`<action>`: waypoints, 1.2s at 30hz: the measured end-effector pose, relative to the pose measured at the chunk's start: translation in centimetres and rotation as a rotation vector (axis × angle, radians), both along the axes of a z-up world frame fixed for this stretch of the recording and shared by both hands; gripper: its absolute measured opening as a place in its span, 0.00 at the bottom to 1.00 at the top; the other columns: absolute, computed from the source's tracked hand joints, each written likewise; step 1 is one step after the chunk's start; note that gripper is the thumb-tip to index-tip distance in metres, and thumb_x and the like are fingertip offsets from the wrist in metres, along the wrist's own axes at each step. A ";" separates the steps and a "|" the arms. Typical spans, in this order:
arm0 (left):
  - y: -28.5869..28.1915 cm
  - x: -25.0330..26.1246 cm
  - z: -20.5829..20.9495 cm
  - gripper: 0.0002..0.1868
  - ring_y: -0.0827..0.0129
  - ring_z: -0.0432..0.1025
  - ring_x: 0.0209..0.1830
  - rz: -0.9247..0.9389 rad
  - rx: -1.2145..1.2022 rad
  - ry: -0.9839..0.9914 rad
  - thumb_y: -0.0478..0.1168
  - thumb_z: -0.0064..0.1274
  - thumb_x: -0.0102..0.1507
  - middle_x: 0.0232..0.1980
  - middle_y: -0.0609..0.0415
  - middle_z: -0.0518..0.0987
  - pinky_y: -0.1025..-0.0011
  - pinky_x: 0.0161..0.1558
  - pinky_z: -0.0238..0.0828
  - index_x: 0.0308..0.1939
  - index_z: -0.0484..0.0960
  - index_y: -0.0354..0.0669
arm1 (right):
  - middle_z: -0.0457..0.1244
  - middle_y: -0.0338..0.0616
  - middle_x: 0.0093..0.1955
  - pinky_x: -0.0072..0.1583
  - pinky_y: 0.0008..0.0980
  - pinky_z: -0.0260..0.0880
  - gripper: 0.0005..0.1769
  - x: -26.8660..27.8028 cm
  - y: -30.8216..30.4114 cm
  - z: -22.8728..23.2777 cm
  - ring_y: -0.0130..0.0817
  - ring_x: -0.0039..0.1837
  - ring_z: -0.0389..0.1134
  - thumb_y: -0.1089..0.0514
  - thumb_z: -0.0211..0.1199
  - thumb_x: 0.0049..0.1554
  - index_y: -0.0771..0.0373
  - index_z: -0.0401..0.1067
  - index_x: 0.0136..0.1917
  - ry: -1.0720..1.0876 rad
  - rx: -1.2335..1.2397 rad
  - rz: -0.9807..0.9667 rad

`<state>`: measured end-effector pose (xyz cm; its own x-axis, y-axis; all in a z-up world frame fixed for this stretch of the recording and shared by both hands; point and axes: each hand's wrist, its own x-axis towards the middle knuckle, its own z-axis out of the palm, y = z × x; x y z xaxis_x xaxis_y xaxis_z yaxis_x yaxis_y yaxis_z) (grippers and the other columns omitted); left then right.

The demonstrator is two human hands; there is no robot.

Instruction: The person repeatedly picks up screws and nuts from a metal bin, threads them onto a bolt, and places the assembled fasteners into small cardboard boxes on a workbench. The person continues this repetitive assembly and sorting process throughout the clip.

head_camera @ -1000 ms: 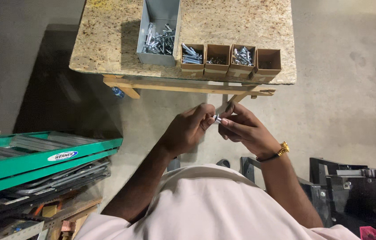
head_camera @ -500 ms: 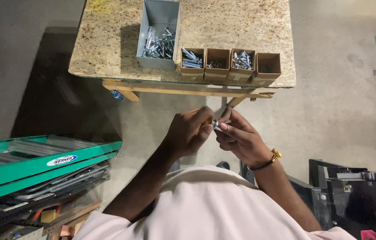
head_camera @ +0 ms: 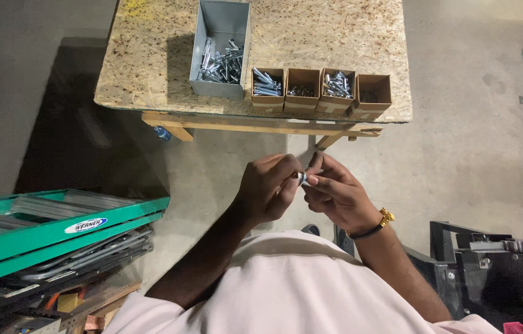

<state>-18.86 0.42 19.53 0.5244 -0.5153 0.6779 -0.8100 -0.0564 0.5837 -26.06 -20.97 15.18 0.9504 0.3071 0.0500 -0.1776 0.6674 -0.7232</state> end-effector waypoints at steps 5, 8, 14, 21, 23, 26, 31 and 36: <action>-0.4 -1.3 0.3 0.11 0.56 0.73 0.21 -0.015 -0.111 0.117 0.47 0.49 0.81 0.30 0.53 0.71 0.65 0.25 0.74 0.52 0.75 0.43 | 0.48 0.30 0.33 0.33 0.20 0.48 0.05 0.1 0.5 0.4 0.18 0.33 0.47 0.68 0.58 0.72 0.66 0.69 0.61 -0.021 -0.042 -0.018; -1.0 -1.6 -0.2 0.12 0.60 0.72 0.22 -0.015 -0.176 0.169 0.47 0.56 0.81 0.29 0.54 0.70 0.67 0.26 0.71 0.48 0.76 0.45 | 0.49 0.32 0.36 0.33 0.20 0.48 0.05 -0.1 0.5 0.3 0.18 0.34 0.47 0.69 0.57 0.71 0.64 0.67 0.60 -0.021 -0.032 -0.010; -1.0 -2.0 0.1 0.22 0.73 0.65 0.19 0.030 -0.304 0.310 0.51 0.68 0.76 0.21 0.58 0.66 0.76 0.28 0.66 0.37 0.73 0.49 | 0.50 0.31 0.38 0.34 0.19 0.48 0.08 -0.3 0.4 -1.2 0.19 0.35 0.49 0.70 0.58 0.70 0.64 0.65 0.60 -0.028 -0.028 0.009; -2.0 -2.5 1.0 0.25 0.55 0.67 0.23 0.218 -0.291 0.172 0.50 0.61 0.78 0.24 0.53 0.63 0.63 0.33 0.66 0.31 0.69 0.50 | 0.55 0.34 0.37 0.34 0.19 0.49 0.04 -0.1 1.3 2.0 0.19 0.34 0.51 0.70 0.56 0.72 0.67 0.71 0.59 -0.100 -0.157 0.083; -2.1 -2.6 -0.4 0.25 0.56 0.66 0.23 0.199 -0.332 0.144 0.50 0.64 0.77 0.25 0.54 0.64 0.64 0.33 0.66 0.31 0.68 0.50 | 0.55 0.34 0.38 0.34 0.19 0.49 0.03 -0.6 1.1 0.9 0.19 0.35 0.51 0.69 0.58 0.73 0.67 0.71 0.59 -0.086 -0.156 0.083; -2.2 -2.7 -0.7 0.26 0.58 0.64 0.22 0.132 -0.393 0.134 0.49 0.64 0.77 0.25 0.56 0.63 0.64 0.33 0.66 0.29 0.68 0.50 | 0.53 0.33 0.40 0.34 0.20 0.50 0.04 -1.2 1.4 -1.0 0.20 0.36 0.51 0.68 0.59 0.72 0.65 0.70 0.60 -0.039 -0.126 0.094; -1.8 -2.5 -0.8 0.29 0.52 0.62 0.20 0.131 -0.362 0.082 0.51 0.51 0.81 0.23 0.56 0.57 0.61 0.30 0.66 0.26 0.65 0.50 | 0.51 0.36 0.38 0.35 0.21 0.50 0.13 -1.1 2.6 -0.1 0.21 0.35 0.51 0.64 0.57 0.74 0.67 0.64 0.70 -0.053 -0.126 0.151; -1.7 -2.4 1.5 0.32 0.54 0.60 0.19 0.223 -0.279 -0.003 0.55 0.40 0.83 0.22 0.58 0.56 0.62 0.31 0.65 0.24 0.64 0.51 | 0.53 0.34 0.32 0.35 0.20 0.48 0.10 -1.1 2.5 -0.5 0.18 0.33 0.50 0.70 0.59 0.72 0.71 0.73 0.66 -0.186 -0.278 0.019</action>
